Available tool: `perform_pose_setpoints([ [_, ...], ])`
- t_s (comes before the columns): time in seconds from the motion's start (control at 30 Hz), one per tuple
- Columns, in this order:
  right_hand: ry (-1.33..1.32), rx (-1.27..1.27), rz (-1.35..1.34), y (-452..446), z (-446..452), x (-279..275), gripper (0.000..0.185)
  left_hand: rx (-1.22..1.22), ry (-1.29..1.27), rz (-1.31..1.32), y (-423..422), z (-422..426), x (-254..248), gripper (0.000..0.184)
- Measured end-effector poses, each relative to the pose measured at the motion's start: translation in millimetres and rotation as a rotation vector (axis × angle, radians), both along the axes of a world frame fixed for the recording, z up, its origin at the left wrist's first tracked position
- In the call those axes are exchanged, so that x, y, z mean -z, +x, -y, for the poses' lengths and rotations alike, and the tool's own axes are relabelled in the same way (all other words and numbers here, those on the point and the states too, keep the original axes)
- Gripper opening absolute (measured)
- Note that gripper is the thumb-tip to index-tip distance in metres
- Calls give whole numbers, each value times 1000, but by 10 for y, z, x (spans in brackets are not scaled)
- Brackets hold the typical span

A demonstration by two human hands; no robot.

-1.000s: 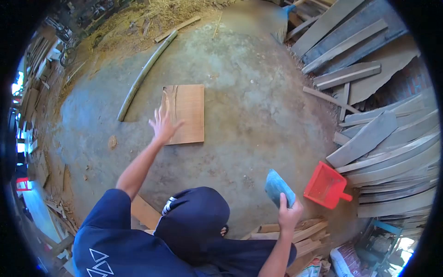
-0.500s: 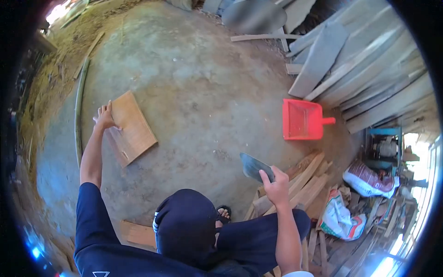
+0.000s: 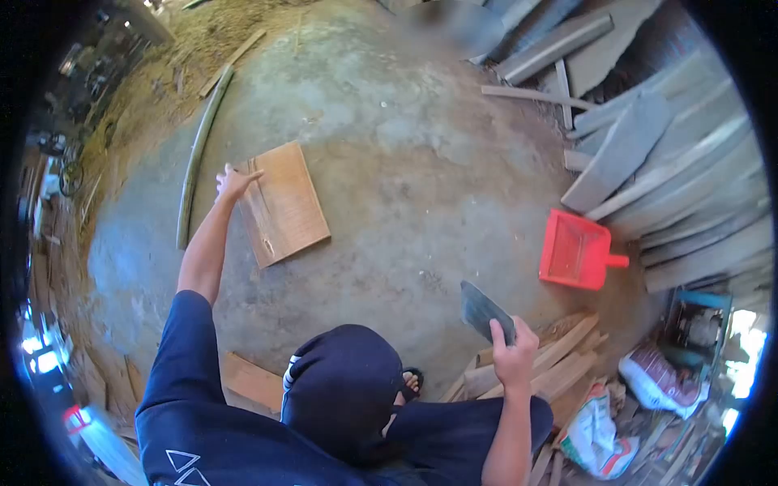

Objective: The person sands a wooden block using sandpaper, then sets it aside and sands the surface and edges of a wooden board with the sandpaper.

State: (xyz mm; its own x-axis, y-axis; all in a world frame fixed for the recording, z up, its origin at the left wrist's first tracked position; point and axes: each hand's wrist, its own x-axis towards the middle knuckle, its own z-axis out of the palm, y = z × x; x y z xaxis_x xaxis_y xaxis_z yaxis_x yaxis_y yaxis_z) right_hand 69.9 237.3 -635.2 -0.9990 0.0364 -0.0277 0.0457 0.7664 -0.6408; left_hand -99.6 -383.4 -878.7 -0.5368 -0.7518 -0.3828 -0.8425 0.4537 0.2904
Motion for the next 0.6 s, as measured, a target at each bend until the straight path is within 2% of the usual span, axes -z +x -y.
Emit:
perform_pose_setpoints([
  [0.1,59,-20,-35,-55,212,-183,13,-202,136,-22,20,42,107,139],
  [0.2,34,-47,-43,-80,209,-74,12,63,90,-116,73,95,497,144],
  [0.3,27,-38,-2,-39,136,-19,12,231,-9,3,75,81,163,148],
  [0.37,16,-44,-23,-59,145,5,12,221,197,-31,-15,166,41,150],
  [0.43,133,-59,-36,72,8,30,13,249,231,-18,-8,83,72,151],
  [0.47,167,-75,-76,-3,1,127,14,269,134,-15,3,19,102,150],
  [0.53,76,-25,-30,-31,87,96,15,251,52,-24,-54,131,28,142],
  [0.6,50,-4,10,-1,74,69,16,196,137,-38,23,102,49,126],
])
